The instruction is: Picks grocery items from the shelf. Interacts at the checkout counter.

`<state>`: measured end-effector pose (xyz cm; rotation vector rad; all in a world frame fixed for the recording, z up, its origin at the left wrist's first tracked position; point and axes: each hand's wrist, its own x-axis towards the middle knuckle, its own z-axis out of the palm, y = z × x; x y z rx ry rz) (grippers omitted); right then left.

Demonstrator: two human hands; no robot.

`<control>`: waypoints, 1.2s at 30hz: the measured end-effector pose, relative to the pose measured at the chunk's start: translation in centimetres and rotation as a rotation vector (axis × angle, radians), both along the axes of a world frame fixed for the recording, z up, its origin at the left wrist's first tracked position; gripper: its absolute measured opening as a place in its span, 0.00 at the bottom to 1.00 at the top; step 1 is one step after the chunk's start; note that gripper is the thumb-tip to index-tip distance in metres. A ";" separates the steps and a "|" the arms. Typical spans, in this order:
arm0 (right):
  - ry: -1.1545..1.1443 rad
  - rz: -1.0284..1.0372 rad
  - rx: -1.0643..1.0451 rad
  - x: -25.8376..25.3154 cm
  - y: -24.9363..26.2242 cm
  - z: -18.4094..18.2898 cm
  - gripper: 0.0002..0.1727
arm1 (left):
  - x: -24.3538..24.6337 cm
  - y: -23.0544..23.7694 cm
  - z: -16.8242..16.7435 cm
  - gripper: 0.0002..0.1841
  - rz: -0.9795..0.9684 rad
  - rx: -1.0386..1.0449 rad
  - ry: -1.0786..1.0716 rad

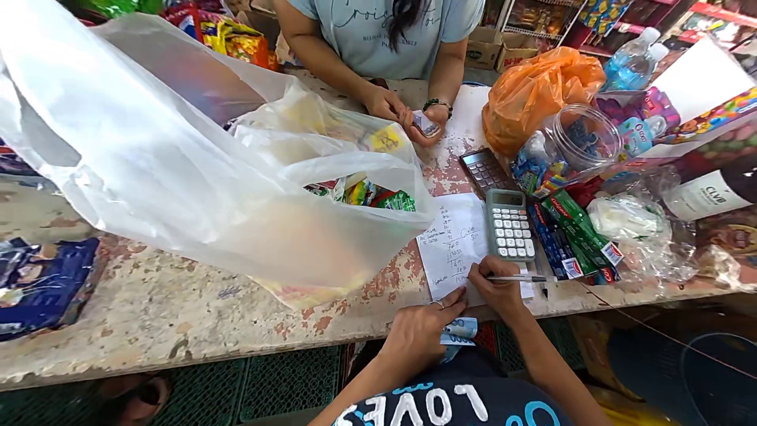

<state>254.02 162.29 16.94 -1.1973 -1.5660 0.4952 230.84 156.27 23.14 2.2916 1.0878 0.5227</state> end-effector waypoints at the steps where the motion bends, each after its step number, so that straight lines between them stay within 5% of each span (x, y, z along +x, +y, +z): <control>1: 0.012 -0.011 0.011 0.0 0.0 0.0 0.17 | 0.0 0.0 0.0 0.30 -0.002 -0.006 0.002; 17: -0.064 -0.089 0.020 -0.1 -0.3 -0.6 0.18 | 0.0 -0.2 -0.1 0.32 0.014 -0.010 0.010; 23: 0.021 0.130 0.024 -0.3 -0.3 -0.1 0.17 | 0.1 -0.2 0.0 0.30 0.036 -0.001 0.015; 31: -0.038 0.145 -0.016 -0.5 -0.4 -0.5 0.18 | 0.2 -0.2 0.2 0.31 0.048 0.001 0.024; 36: 0.413 0.147 -0.088 0.7 -0.6 1.8 0.10 | 0.1 -0.3 -0.5 0.31 0.039 0.035 -0.001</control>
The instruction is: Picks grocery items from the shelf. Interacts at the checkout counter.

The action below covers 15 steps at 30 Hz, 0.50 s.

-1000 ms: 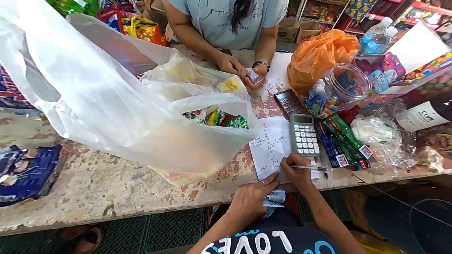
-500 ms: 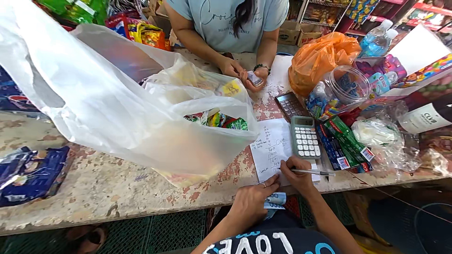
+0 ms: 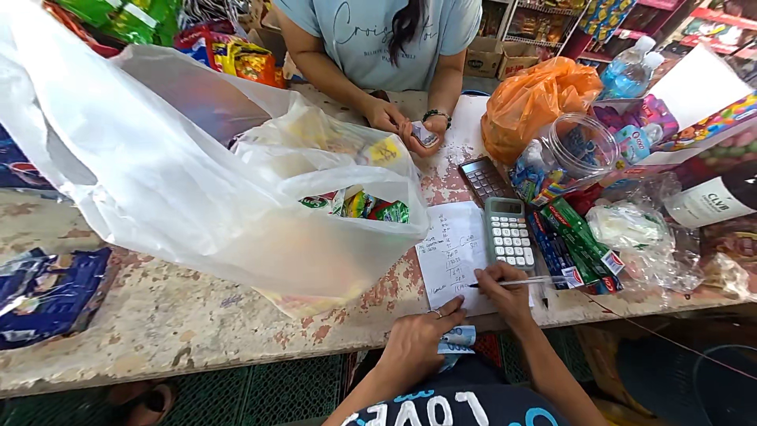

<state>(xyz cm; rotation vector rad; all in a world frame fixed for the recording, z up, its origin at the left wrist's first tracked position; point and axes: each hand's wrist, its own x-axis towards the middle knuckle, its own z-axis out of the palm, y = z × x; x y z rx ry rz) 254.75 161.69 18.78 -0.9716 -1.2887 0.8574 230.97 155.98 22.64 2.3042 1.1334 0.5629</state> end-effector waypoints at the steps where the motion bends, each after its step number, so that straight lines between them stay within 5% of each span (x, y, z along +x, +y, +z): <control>1: 0.100 -0.014 -0.024 0.6 0.0 0.5 0.10 | 0.0 0.0 0.0 0.31 -0.001 -0.003 -0.002; 7: 0.266 -0.186 0.032 4.8 -0.7 1.8 0.06 | 0.0 0.0 0.0 0.32 0.005 -0.011 0.001; 10: 0.156 -0.333 0.061 6.7 -0.5 1.5 0.03 | 0.0 0.0 -0.2 0.31 0.012 0.008 -0.015; 15: -0.119 -0.420 0.037 8.8 0.1 -1.2 0.15 | 0.1 -0.2 -0.6 0.25 0.037 0.070 -0.027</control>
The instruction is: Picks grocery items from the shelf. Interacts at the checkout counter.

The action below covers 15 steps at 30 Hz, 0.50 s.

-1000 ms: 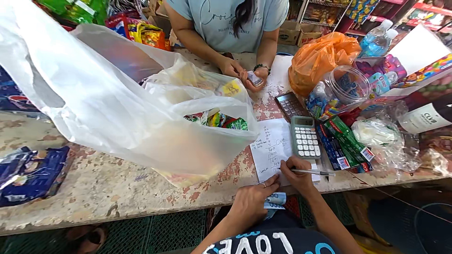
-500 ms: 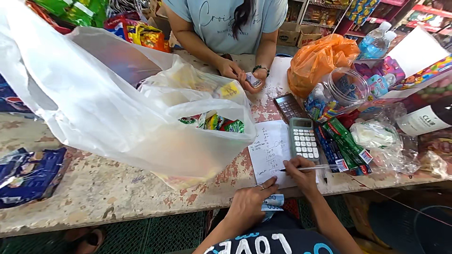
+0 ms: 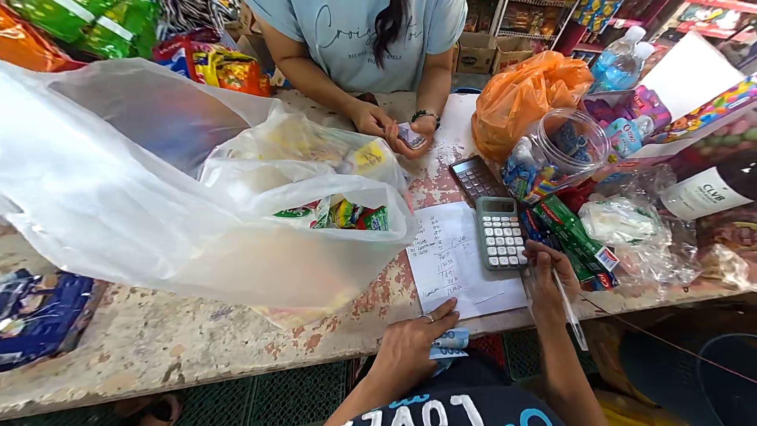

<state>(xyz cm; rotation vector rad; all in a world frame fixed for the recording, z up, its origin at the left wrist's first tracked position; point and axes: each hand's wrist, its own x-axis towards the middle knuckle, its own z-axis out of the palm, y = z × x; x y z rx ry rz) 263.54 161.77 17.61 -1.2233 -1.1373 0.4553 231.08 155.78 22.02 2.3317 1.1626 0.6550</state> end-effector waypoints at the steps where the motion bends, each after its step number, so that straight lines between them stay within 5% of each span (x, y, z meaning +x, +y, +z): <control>1: -0.039 -0.013 0.004 -0.1 0.1 -0.4 0.14 | 0.0 0.0 0.1 0.25 0.001 -0.004 0.004; 4: -0.168 -0.034 0.014 -1.3 -0.1 -0.7 0.15 | 0.0 0.0 0.2 0.25 -0.008 -0.026 0.005; 12: -0.344 -0.071 -0.212 -4.3 0.3 0.4 0.48 | 0.0 -0.2 0.3 0.24 -0.005 -0.023 0.005; 15: -0.438 -0.100 -0.250 -5.3 0.6 0.6 0.48 | -0.3 -0.2 0.6 0.24 -0.011 -0.046 0.000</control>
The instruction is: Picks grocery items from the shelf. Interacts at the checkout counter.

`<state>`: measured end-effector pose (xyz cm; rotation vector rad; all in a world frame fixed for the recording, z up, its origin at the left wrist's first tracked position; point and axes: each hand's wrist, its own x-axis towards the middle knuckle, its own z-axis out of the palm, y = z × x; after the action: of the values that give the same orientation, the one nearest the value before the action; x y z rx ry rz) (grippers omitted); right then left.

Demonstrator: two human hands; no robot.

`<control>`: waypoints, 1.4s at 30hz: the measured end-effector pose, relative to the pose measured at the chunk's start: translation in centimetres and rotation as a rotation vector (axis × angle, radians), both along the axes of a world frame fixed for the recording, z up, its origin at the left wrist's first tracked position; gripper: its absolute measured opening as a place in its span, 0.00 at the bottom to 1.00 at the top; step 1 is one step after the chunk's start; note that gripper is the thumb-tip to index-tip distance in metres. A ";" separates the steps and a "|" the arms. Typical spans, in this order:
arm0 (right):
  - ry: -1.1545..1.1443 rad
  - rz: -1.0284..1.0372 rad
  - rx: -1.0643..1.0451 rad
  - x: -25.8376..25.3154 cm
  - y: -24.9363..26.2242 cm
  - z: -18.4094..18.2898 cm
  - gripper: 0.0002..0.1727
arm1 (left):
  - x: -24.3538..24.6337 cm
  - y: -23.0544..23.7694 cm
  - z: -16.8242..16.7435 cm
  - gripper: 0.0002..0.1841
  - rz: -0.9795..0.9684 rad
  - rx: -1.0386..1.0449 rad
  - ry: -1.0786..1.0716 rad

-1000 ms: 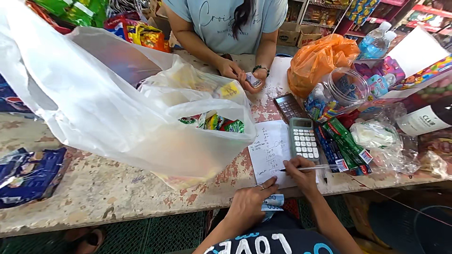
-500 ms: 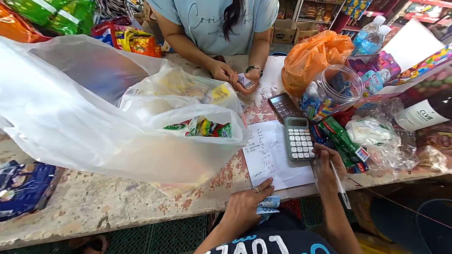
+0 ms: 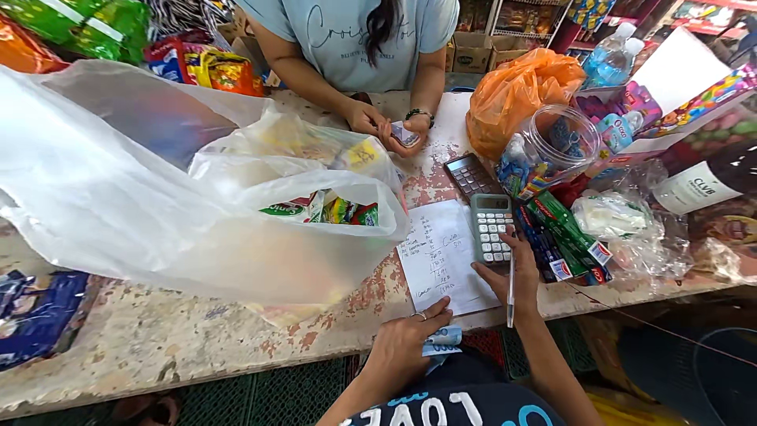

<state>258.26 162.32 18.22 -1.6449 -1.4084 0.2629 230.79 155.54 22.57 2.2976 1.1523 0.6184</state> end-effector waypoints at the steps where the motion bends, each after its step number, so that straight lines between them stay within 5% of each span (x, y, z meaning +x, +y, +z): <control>1: -0.032 -0.009 0.004 -0.2 0.0 -0.1 0.47 | -0.2 0.0 0.1 0.24 -0.003 -0.012 -0.004; 7: -0.102 -0.034 -0.008 -0.4 0.1 -0.2 0.43 | -0.9 1.1 1.8 0.28 -0.040 -0.064 -0.048; 10: -0.105 -0.011 -0.006 -0.3 0.1 -0.5 0.42 | 0.9 1.6 3.3 0.41 -0.104 -0.069 -0.031; 14: -0.103 0.015 0.002 -0.2 -0.2 -0.6 0.42 | 4.5 2.1 4.3 0.54 -0.198 -0.268 0.252; 18: -0.090 0.015 0.024 -0.1 -0.5 -0.3 0.41 | 5.6 1.6 3.6 0.51 -0.160 -0.325 0.351; 28: -0.079 0.021 0.051 0.1 -2.0 -0.6 0.43 | 3.3 0.3 2.3 0.43 -0.048 -0.245 0.148; 42: -0.068 0.032 -0.001 0.1 -2.1 -0.4 0.45 | 3.2 0.3 2.1 0.42 -0.031 -0.222 0.129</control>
<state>258.40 160.27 17.77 -1.6465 -1.4862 0.2278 233.97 155.82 24.67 2.1860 1.1783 0.3162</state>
